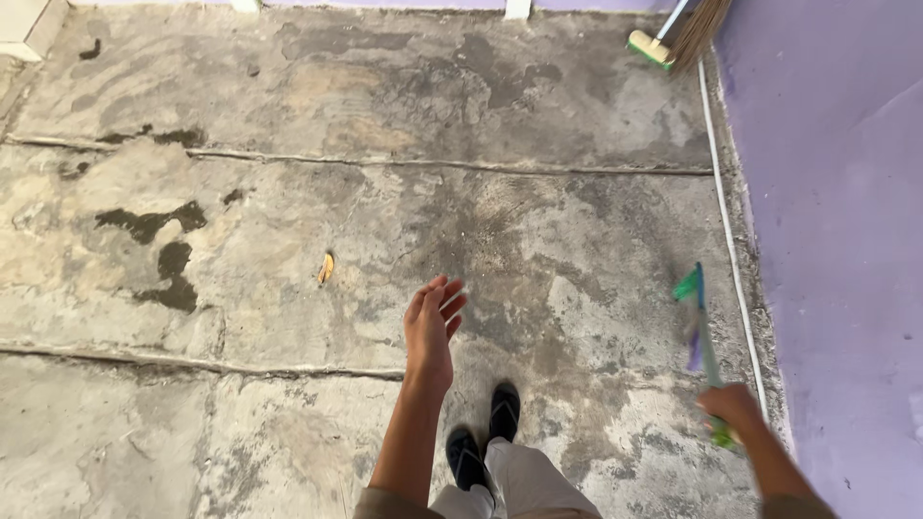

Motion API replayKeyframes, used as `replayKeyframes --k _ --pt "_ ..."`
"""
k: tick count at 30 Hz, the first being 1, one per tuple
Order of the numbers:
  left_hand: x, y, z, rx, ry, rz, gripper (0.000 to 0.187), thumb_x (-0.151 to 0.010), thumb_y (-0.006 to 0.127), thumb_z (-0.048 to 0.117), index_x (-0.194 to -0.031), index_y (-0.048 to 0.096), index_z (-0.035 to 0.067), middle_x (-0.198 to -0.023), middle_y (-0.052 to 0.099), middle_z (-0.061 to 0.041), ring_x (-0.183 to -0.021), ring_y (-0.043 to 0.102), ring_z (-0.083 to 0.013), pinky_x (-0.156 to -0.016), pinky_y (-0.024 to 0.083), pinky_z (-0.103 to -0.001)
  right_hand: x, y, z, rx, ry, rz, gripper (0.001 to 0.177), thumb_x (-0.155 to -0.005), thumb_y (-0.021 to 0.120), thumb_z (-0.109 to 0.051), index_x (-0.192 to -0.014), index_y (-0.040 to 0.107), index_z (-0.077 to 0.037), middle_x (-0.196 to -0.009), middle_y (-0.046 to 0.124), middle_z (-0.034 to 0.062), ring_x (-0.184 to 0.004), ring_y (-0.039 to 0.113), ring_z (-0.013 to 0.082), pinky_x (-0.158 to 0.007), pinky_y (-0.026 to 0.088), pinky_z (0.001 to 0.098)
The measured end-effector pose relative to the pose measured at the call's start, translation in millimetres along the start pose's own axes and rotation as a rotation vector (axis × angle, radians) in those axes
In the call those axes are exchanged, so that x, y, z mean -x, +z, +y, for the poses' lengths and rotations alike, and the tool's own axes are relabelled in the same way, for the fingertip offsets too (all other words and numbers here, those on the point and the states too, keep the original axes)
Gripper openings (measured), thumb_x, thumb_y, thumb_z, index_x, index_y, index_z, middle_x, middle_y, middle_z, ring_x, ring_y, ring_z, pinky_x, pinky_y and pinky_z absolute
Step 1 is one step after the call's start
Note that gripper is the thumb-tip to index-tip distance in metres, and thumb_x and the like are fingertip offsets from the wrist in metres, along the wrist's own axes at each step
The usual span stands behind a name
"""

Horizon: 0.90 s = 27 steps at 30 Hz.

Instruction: The person sweeps debris across a concrete floor using a small hand broom, gathering the material into a pile and moving it toward an edge.

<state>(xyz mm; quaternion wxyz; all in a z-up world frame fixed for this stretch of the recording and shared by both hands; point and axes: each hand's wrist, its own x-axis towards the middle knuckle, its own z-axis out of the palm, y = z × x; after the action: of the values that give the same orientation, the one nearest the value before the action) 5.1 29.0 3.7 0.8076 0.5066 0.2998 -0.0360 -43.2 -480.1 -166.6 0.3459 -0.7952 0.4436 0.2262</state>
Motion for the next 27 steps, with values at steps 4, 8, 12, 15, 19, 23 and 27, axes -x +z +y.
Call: replayKeyframes --k 4,8,12,15,19,23,27 --pt "-12 22 3 0.024 -0.026 0.02 0.036 -0.1 0.045 0.025 -0.129 0.061 0.011 -0.123 0.072 -0.003 -0.109 0.066 -0.0185 -0.096 0.048 -0.037 -4 85 -31 0.175 -0.153 -0.136 0.042 -0.087 0.076 -0.013 -0.115 0.058 0.011 -0.09 0.064 0.0203 -0.058 0.065 0.0237 -0.049 0.059 0.0382" --pt "-22 28 -3 0.058 -0.033 0.01 0.035 -0.1 0.046 0.026 -0.129 0.06 0.015 -0.123 0.071 -0.001 -0.111 0.064 -0.0157 -0.095 0.045 -0.035 31 186 -69 0.675 -0.365 -0.225 0.036 -0.089 0.068 -0.016 -0.119 0.058 0.001 -0.097 0.069 0.0126 -0.067 0.062 0.0163 -0.055 0.055 0.0298" --pt "-31 30 -6 0.082 -0.021 0.021 0.034 -0.099 0.047 0.026 -0.128 0.061 0.015 -0.122 0.071 -0.001 -0.108 0.063 -0.0158 -0.094 0.045 -0.036 103 238 -120 0.685 -0.463 -0.432 0.036 -0.089 0.07 -0.017 -0.121 0.062 -0.001 -0.093 0.067 0.0101 -0.063 0.065 0.0148 -0.053 0.055 0.0274" --pt "-40 37 -2 0.096 -0.047 0.046 0.033 -0.099 0.048 0.026 -0.127 0.061 0.014 -0.122 0.071 0.0 -0.108 0.064 -0.0152 -0.094 0.044 -0.036 144 231 -158 0.832 -0.554 -0.488 0.039 -0.085 0.068 -0.004 -0.125 0.068 -0.002 -0.091 0.071 0.0122 -0.056 0.06 0.0135 -0.048 0.049 0.0263" --pt "-55 50 3 0.096 -0.037 0.035 0.032 -0.099 0.049 0.026 -0.126 0.062 0.015 -0.122 0.071 -0.001 -0.108 0.064 -0.015 -0.094 0.044 -0.035 163 154 -172 0.409 -0.406 -0.656 0.061 -0.086 0.069 -0.006 -0.144 0.051 -0.012 -0.086 0.073 0.0109 -0.046 0.057 0.0119 -0.039 0.049 0.0216" --pt "-66 58 13 0.083 -0.041 0.03 0.032 -0.1 0.047 0.025 -0.127 0.061 0.014 -0.123 0.071 -0.001 -0.109 0.064 -0.0157 -0.095 0.045 -0.035 150 72 -142 0.17 -0.353 -0.661 0.062 -0.084 0.075 -0.011 -0.144 0.056 -0.013 -0.08 0.07 0.0124 -0.04 0.046 0.0078 -0.034 0.042 0.021" --pt "-77 74 19 0.066 -0.026 0.005 0.035 -0.1 0.045 0.025 -0.13 0.06 0.013 -0.124 0.071 -0.002 -0.111 0.064 -0.0165 -0.096 0.046 -0.036 75 -1 -103 0.146 -0.247 -0.518 0.066 -0.082 0.079 -0.012 -0.144 0.056 -0.016 -0.083 0.077 0.0168 -0.038 0.044 0.0129 -0.033 0.044 0.0278"
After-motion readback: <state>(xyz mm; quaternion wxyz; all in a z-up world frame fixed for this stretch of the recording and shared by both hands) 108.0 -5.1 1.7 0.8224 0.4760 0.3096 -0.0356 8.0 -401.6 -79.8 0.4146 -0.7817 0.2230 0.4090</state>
